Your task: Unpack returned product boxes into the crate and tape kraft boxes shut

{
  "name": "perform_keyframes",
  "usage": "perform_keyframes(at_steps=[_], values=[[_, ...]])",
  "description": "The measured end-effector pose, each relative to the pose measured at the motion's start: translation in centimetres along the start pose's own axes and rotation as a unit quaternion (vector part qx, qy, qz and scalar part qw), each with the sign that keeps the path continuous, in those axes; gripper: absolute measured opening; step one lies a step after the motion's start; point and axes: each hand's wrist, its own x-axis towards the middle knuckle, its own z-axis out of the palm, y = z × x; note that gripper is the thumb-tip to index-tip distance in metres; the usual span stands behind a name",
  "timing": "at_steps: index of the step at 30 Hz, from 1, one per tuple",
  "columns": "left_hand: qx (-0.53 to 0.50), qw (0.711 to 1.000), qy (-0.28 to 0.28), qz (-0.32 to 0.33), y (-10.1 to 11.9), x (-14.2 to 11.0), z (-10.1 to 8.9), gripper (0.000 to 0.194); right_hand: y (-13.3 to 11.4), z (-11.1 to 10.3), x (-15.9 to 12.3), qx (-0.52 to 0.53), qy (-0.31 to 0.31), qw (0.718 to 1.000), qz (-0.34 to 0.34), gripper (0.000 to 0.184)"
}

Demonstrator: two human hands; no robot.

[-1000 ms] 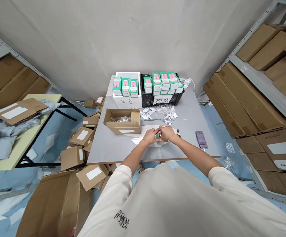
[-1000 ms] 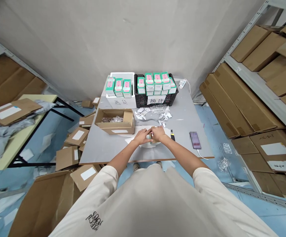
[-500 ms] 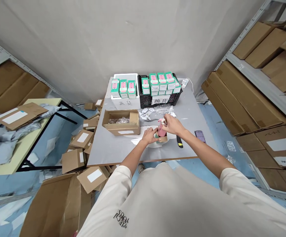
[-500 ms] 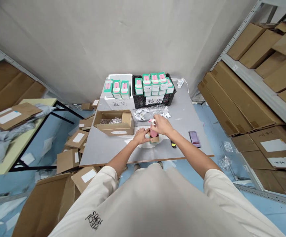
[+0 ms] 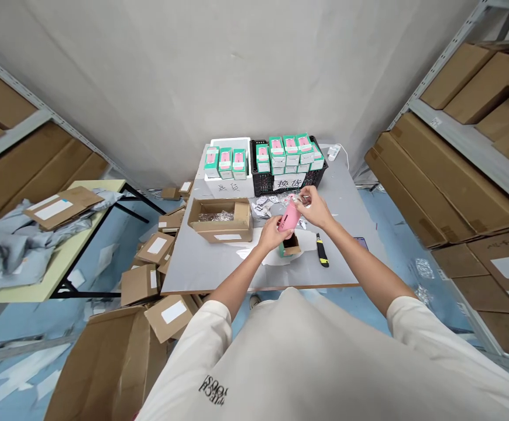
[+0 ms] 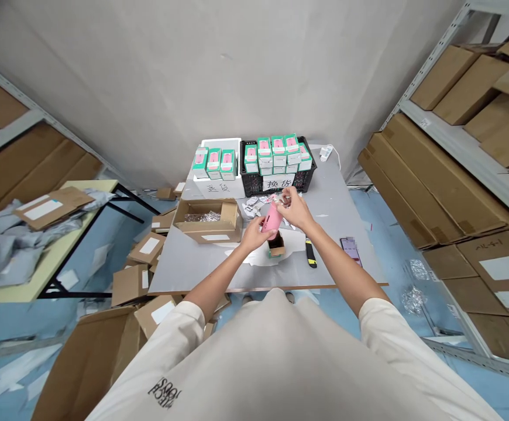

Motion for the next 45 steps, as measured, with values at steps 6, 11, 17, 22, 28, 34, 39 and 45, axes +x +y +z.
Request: perform_keyframes(at_steps=[6,11,17,22,28,34,39,45], values=[[-0.09,0.995,0.038,-0.012,0.7,0.1,0.8,0.048,2.7,2.9,-2.1,0.227,-0.06,0.971,0.041,0.07],[-0.131,0.991,-0.007,0.011,1.6,-0.2,0.7,0.056,3.5,3.4,-4.5,0.298,-0.095,0.949,0.048,0.06],[-0.116,0.993,0.028,0.026,1.5,-0.4,1.2,0.057,4.2,3.2,-5.0,0.299,-0.061,0.947,0.103,0.069],[-0.077,0.996,0.044,0.014,1.5,-0.4,1.6,0.057,4.6,3.6,-5.0,0.278,-0.026,0.954,0.109,0.071],[-0.075,0.997,0.025,0.016,1.8,-0.6,1.6,0.067,4.7,3.6,-5.1,0.174,0.013,0.978,0.115,0.061],[-0.142,0.99,0.006,0.018,1.3,-0.6,1.5,0.065,4.9,4.0,-5.6,0.249,-0.038,0.963,0.099,0.062],[-0.167,0.986,0.005,0.003,1.5,-0.7,0.9,0.068,4.8,4.3,-5.7,0.295,-0.064,0.947,0.112,0.063],[-0.058,0.998,0.032,-0.01,2.2,-0.9,0.4,0.057,4.9,4.6,-5.3,0.25,-0.016,0.961,0.113,0.071]])
